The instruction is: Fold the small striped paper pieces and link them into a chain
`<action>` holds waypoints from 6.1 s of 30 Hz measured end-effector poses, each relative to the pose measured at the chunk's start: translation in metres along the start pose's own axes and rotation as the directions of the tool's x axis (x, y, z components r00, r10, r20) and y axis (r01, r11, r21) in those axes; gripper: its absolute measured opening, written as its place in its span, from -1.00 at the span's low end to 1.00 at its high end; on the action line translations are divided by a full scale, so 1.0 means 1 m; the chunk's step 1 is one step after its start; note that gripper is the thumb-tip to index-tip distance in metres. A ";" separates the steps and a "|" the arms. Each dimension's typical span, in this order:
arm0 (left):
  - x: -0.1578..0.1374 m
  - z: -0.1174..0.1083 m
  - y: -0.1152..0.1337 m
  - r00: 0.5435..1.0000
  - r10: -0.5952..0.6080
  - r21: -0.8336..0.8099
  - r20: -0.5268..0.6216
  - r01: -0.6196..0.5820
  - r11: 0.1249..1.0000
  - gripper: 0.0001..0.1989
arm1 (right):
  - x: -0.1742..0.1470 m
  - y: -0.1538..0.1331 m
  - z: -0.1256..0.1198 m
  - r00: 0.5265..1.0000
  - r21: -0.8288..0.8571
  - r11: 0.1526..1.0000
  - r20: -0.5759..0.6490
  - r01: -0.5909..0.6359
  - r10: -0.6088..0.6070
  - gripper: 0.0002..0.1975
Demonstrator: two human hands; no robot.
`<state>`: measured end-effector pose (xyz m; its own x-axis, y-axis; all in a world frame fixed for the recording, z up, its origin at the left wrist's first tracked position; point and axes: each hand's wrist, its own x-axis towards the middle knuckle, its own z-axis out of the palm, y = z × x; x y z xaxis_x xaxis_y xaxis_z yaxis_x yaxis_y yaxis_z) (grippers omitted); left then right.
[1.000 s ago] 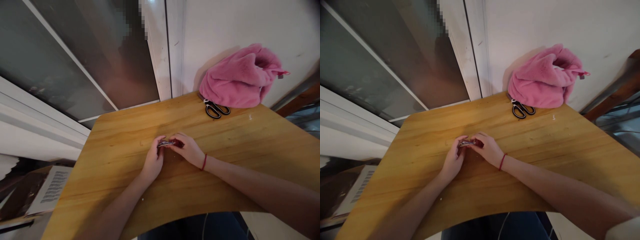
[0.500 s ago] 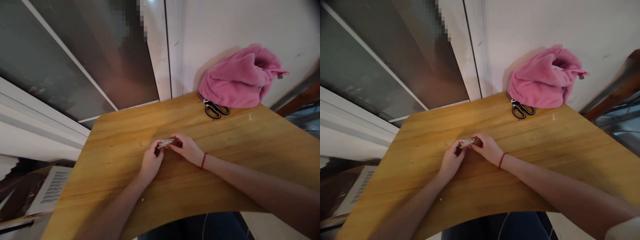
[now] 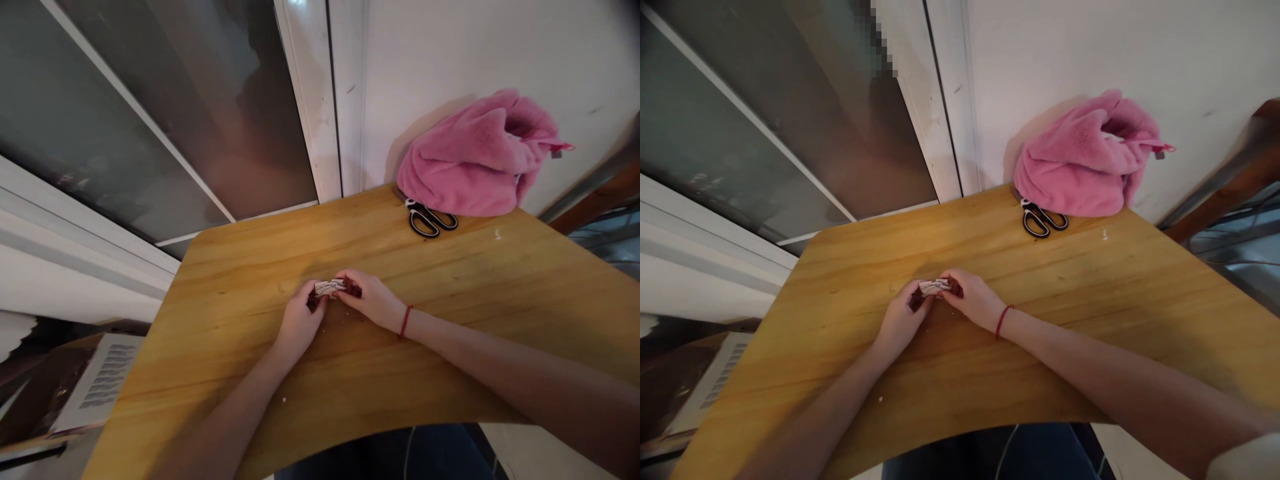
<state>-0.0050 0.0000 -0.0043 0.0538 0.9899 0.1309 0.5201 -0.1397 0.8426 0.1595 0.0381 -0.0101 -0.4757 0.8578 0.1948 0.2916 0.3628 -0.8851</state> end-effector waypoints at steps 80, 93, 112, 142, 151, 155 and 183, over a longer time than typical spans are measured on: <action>-0.003 0.003 0.003 0.998 0.033 -0.001 -0.046 -0.033 0.999 -0.83 | -0.004 -0.006 -0.001 0.985 -0.138 0.978 -0.051 0.158 -0.166 -0.79; -0.001 0.002 0.004 1.000 -0.023 0.007 -0.010 0.023 1.000 -0.80 | -0.003 -0.004 0.000 0.991 -0.171 0.979 -0.059 0.110 -0.122 -0.80; -0.001 0.004 -0.002 1.000 0.009 0.018 0.011 -0.009 1.000 -0.70 | -0.001 0.003 0.002 0.986 -0.199 0.970 -0.054 0.143 -0.156 -0.61; -0.005 0.002 0.003 0.979 0.187 0.133 0.085 -0.197 0.971 -0.64 | 0.001 -0.007 -0.006 0.972 -0.144 0.989 -0.226 0.034 -0.067 -0.83; -0.004 0.000 0.004 0.981 0.175 0.116 0.079 -0.184 0.976 -0.63 | 0.001 0.000 -0.006 0.965 -0.201 0.978 -0.262 -0.054 0.000 -0.84; -0.004 0.001 0.003 0.983 0.171 0.118 0.067 -0.178 0.977 -0.63 | 0.000 0.003 -0.005 0.977 -0.262 0.964 -0.212 -0.050 -0.007 -0.79; -0.005 0.000 0.002 0.993 0.113 0.158 0.025 -0.116 0.981 -0.66 | -0.001 -0.005 -0.002 0.985 -0.099 0.995 -0.171 0.002 -0.019 -0.84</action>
<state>-0.0041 -0.0051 -0.0030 0.1334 0.9680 0.2124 0.6389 -0.2478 0.7283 0.1605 0.0365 -0.0050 -0.3326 0.9002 0.2811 0.3716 0.3990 -0.8383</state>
